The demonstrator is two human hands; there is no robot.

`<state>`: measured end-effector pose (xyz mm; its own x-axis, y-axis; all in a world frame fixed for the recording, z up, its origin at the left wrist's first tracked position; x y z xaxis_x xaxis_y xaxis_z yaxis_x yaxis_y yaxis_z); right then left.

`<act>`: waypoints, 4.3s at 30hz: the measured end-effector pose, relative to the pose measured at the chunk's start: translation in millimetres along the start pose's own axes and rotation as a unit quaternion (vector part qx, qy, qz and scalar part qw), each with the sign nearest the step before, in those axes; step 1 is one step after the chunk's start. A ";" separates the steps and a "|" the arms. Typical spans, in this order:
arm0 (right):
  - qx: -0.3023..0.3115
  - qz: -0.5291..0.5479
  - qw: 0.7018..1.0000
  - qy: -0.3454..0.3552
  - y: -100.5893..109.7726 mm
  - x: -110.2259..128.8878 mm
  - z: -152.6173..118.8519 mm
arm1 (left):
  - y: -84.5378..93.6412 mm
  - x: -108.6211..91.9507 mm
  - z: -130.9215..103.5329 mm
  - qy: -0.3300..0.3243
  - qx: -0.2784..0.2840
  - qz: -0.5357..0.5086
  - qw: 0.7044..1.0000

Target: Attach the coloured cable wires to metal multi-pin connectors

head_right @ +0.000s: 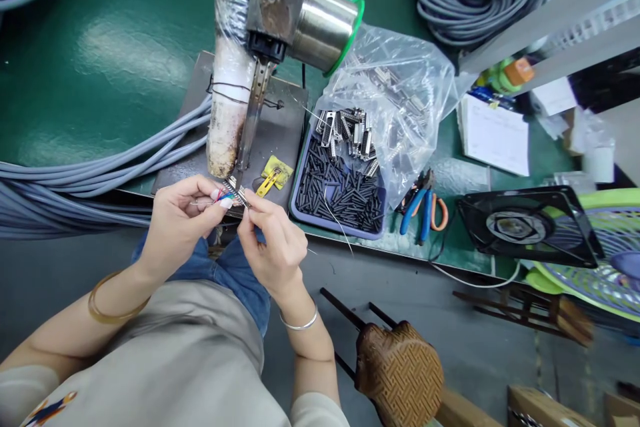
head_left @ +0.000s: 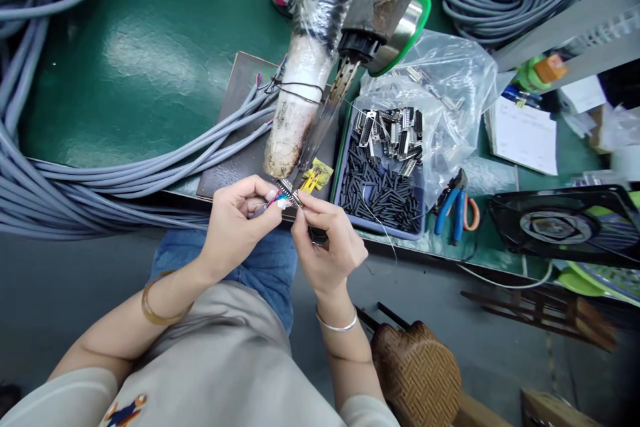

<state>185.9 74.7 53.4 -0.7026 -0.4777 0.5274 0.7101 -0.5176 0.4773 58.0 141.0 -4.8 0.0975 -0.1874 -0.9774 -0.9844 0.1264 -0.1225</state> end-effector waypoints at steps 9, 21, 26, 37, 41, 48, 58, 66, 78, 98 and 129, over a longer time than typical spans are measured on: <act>-0.003 0.024 1.000 -0.016 -2.9 -8.7 5.8 | 0.3 -0.4 5.4 -0.011 -0.001 0.010 1.000; 0.019 -0.056 0.996 0.068 -3.2 8.1 4.5 | -1.2 -0.4 6.4 -0.011 0.014 -0.022 1.000; 0.014 -0.028 0.998 0.055 -1.7 3.8 1.5 | -1.1 1.8 4.1 0.004 0.018 -0.028 0.999; 0.003 0.008 1.000 -0.005 -1.1 -0.6 -0.7 | 2.4 5.2 -3.3 -0.008 -0.012 -0.033 0.999; 0.006 -0.003 1.000 0.003 -3.8 0.4 -1.3 | -0.1 -0.8 -1.3 -0.026 -0.021 -0.032 0.999; -0.005 -0.003 1.000 -0.009 -3.4 -2.5 1.7 | -1.6 -5.9 2.0 -0.047 -0.024 -0.001 0.999; -0.004 -0.005 1.000 0.004 -4.4 -1.2 9.0 | -2.2 -12.2 4.2 -0.066 -0.031 0.009 0.997; 0.005 -0.071 0.996 0.055 -5.4 8.3 4.3 | 0.3 -11.0 2.9 -0.050 -0.026 0.034 0.998; 0.044 0.038 0.996 -0.072 10.1 -13.0 -4.3 | -9.1 -3.2 -12.0 -0.049 0.070 0.061 0.994; 0.051 0.004 0.992 0.116 16.8 26.2 -25.6 | 1.3 17.9 -24.2 0.075 0.172 -0.124 0.974; -0.150 0.129 0.972 -0.130 66.5 5.2 -9.4 | 7.7 13.4 -27.5 -0.007 0.057 -0.041 0.997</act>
<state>229.0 31.1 81.4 -0.4408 -0.4442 0.7800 0.7884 -0.6070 0.0999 47.7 112.7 -14.1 0.1808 -0.1880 -0.9654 -0.9498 0.2213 -0.2210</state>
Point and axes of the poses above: each hand's wrist, its own z-axis towards the middle knuckle, its own y-axis out of the back of the hand, x = y × z, the point moved 9 cm from there along z, towards the middle knuckle, and after that the axes turned 6 degrees about z, right-handed, at the moved point
